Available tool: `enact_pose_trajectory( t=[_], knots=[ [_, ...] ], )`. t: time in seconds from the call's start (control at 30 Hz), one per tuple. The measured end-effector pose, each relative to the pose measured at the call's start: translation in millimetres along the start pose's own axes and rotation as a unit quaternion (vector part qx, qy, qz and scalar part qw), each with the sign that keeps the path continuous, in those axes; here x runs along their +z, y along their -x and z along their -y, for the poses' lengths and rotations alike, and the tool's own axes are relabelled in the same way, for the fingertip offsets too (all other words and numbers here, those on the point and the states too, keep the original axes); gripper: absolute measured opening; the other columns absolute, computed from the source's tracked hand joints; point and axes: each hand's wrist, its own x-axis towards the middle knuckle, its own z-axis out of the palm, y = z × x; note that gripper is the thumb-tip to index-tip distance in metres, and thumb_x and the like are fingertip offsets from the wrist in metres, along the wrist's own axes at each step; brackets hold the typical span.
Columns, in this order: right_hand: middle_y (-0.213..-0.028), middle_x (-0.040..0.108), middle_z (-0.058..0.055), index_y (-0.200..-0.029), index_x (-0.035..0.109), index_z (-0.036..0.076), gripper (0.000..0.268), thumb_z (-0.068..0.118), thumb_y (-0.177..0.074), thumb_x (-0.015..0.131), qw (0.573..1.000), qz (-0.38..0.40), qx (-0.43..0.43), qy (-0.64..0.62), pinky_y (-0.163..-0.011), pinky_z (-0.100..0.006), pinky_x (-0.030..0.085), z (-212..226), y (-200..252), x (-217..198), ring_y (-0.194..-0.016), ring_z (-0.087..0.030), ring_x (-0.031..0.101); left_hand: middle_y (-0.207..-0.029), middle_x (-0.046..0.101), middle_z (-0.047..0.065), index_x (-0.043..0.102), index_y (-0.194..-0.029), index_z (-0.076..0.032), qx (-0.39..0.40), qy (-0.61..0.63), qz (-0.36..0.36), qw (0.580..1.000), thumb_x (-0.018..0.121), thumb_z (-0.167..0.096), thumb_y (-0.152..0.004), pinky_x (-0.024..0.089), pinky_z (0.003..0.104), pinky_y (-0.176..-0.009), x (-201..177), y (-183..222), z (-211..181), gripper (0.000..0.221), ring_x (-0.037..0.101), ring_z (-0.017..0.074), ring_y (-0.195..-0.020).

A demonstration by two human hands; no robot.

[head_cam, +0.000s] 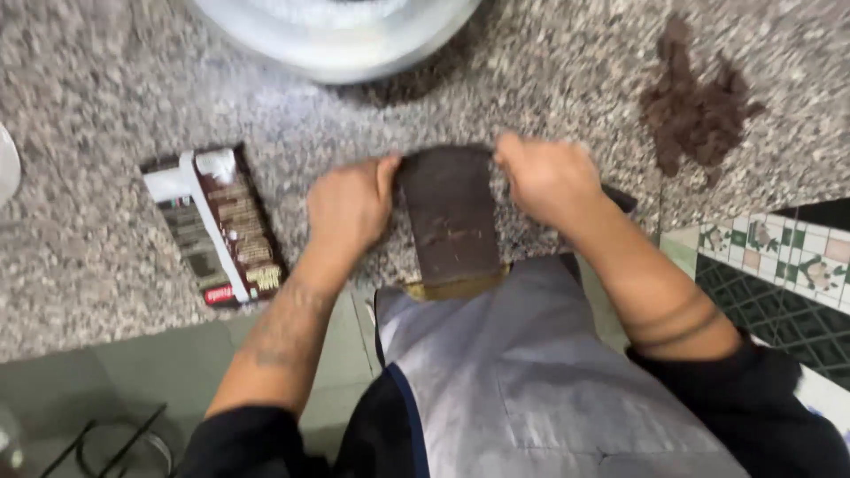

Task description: The person scrapes a block of chocolate with a metal spatula to create shavings on a counter, then repeats the process with a second block of chocolate.

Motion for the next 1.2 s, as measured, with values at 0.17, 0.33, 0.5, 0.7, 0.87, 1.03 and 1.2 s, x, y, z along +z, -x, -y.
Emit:
enact_pose_trajectory(
  t=[0.17,0.33,0.5,0.7,0.87,1.03,1.2],
  knots=[
    [-0.076,0.070,-0.019,-0.103,0.058,0.013,0.014,0.017,-0.091,0.053,0.983,0.129,0.078,-0.103,-0.064,-0.059,0.052,31.3,65.2,14.9,-0.073,-0.045,0.069,-0.085,0.072,0.022,0.075,-0.096,-0.011,-0.020,0.063,0.000,0.998,0.046,-0.041,-0.102,0.053,0.057,-0.065,12.9,78.0,-25.6,0.043,0.069,0.0444,-0.072],
    [-0.080,0.073,-0.013,-0.094,0.061,0.020,0.008,0.022,-0.089,0.055,0.991,0.130,0.012,-0.033,-0.062,-0.058,0.053,6.6,49.4,-12.4,-0.076,-0.040,0.072,-0.082,0.072,0.022,0.073,-0.088,-0.009,0.009,-0.004,0.081,0.997,0.047,-0.046,-0.103,0.053,0.057,-0.066,0.3,59.4,-17.0,0.047,0.069,0.0451,-0.073],
    [-0.080,0.071,-0.019,-0.114,0.061,0.010,0.022,0.026,-0.100,0.058,0.996,-0.057,0.060,-0.009,-0.054,-0.058,0.050,12.4,1.4,7.0,-0.066,-0.044,0.068,-0.080,0.071,0.022,0.074,-0.090,-0.010,-0.018,0.015,-0.017,1.000,0.049,-0.044,-0.105,0.052,0.058,-0.063,-2.5,1.5,-6.3,0.045,0.068,0.0462,-0.072],
    [-0.074,0.071,-0.020,-0.098,0.062,0.016,0.013,0.026,-0.092,0.054,0.984,0.158,0.026,-0.072,-0.060,-0.059,0.051,7.0,67.9,2.9,-0.069,-0.045,0.068,-0.071,0.070,0.021,0.073,-0.075,-0.008,-0.027,0.005,0.086,0.996,0.052,-0.051,-0.099,0.054,0.056,-0.058,10.1,95.8,-35.1,0.053,0.069,0.0433,-0.063],
    [-0.074,0.070,-0.019,-0.100,0.060,0.013,0.021,0.033,-0.100,0.053,0.997,0.062,0.029,-0.020,-0.058,-0.059,0.051,-11.8,15.5,-13.9,-0.067,-0.044,0.068,-0.068,0.069,0.022,0.075,-0.075,-0.009,0.050,-0.097,0.005,0.994,0.052,-0.051,-0.103,0.052,0.053,-0.052,-12.2,12.3,-7.0,0.055,0.067,0.0417,-0.059],
    [-0.077,0.069,-0.020,-0.103,0.058,0.009,0.015,0.023,-0.101,0.054,0.996,0.017,0.060,-0.056,-0.062,-0.060,0.051,9.1,28.6,11.7,-0.070,-0.045,0.068,-0.070,0.069,0.019,0.074,-0.076,-0.010,0.038,-0.041,-0.037,0.998,0.048,-0.042,-0.108,0.051,0.054,-0.055,-0.1,22.1,-13.9,0.052,0.067,0.0413,-0.061],
    [-0.077,0.071,-0.019,-0.099,0.061,0.015,0.022,0.036,-0.097,0.054,0.975,0.202,0.073,-0.059,-0.066,-0.060,0.053,9.1,72.3,-11.6,-0.075,-0.044,0.070,-0.065,0.069,0.019,0.075,-0.074,-0.013,-0.013,-0.066,0.081,0.994,0.051,-0.051,-0.100,0.053,0.056,-0.054,3.5,81.0,-40.4,0.053,0.067,0.0421,-0.057]
  ],
)
